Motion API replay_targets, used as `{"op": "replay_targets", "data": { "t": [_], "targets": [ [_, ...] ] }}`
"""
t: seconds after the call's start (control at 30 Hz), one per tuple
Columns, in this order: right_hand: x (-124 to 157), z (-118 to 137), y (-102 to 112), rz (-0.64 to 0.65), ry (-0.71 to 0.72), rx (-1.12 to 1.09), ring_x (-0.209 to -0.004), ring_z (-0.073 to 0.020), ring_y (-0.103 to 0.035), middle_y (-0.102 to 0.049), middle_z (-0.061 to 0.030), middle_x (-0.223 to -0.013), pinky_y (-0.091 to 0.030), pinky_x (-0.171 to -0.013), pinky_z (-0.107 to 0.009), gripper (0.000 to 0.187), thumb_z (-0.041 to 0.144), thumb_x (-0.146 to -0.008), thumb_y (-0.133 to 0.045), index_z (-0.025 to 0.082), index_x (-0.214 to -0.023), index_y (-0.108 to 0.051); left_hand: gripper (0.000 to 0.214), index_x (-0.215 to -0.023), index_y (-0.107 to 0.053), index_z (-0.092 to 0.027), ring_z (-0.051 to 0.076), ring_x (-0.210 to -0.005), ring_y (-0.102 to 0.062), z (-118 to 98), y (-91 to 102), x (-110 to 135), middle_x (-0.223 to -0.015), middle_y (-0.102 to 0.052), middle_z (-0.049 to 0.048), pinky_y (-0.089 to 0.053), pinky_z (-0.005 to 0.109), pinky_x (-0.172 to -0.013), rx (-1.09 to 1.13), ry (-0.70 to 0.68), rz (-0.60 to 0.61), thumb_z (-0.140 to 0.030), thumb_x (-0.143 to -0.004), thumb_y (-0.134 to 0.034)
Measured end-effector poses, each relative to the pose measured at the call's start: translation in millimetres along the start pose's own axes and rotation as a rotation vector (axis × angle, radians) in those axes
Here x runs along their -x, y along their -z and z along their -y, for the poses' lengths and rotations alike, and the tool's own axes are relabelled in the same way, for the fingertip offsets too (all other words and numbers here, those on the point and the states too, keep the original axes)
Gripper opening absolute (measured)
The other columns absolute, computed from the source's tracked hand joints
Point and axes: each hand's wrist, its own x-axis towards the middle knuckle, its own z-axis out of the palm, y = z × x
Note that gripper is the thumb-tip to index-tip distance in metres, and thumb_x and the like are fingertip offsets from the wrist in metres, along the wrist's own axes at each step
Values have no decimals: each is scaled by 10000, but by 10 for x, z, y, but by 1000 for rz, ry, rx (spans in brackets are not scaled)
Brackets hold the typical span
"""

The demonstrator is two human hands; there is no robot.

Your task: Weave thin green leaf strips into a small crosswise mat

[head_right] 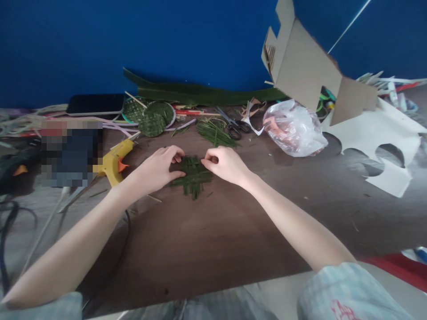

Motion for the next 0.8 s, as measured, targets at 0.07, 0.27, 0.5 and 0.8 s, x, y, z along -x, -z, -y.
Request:
{"op": "replay_targets", "data": {
  "t": [0.07, 0.27, 0.5, 0.8],
  "targets": [
    [0, 8, -4, 4, -3, 9, -597, -131, -449, -522, 3, -597, -312, -580, -274, 190, 297, -785, -573, 185, -633, -567, 322, -976, -478, -157, 227, -923, -541, 0, -11, 1, -949, -582, 57, -429, 349, -813, 16, 0, 10, -220, -736, -682],
    [-9, 7, -10, 8, 18, 22, -612, -139, -440, -523, 2, -577, -306, -582, -277, 197, 292, -785, -575, 188, -618, -557, 273, -899, -474, -165, 221, -909, -535, -24, -35, -7, -921, -573, 46, -422, 344, -798, 12, -4, 27, -195, -723, -681],
    [-7, 10, 34, 63, 40, 24, -621, -136, -442, -519, 5, -583, -309, -595, -279, 214, 274, -776, -579, 189, -586, -534, 247, -854, -465, -178, 198, -865, -554, -63, -4, -12, -883, -572, 31, -438, 324, -761, 94, 56, 67, -158, -711, -665],
    [-16, -5, 10, 44, 55, 40, -611, -135, -436, -516, 2, -583, -303, -581, -278, 219, 279, -786, -564, 191, -589, -523, 230, -858, -471, -191, 171, -823, -576, -54, 26, -6, -875, -596, 12, -452, 300, -739, 157, 29, 13, -144, -707, -639]
  ]
}}
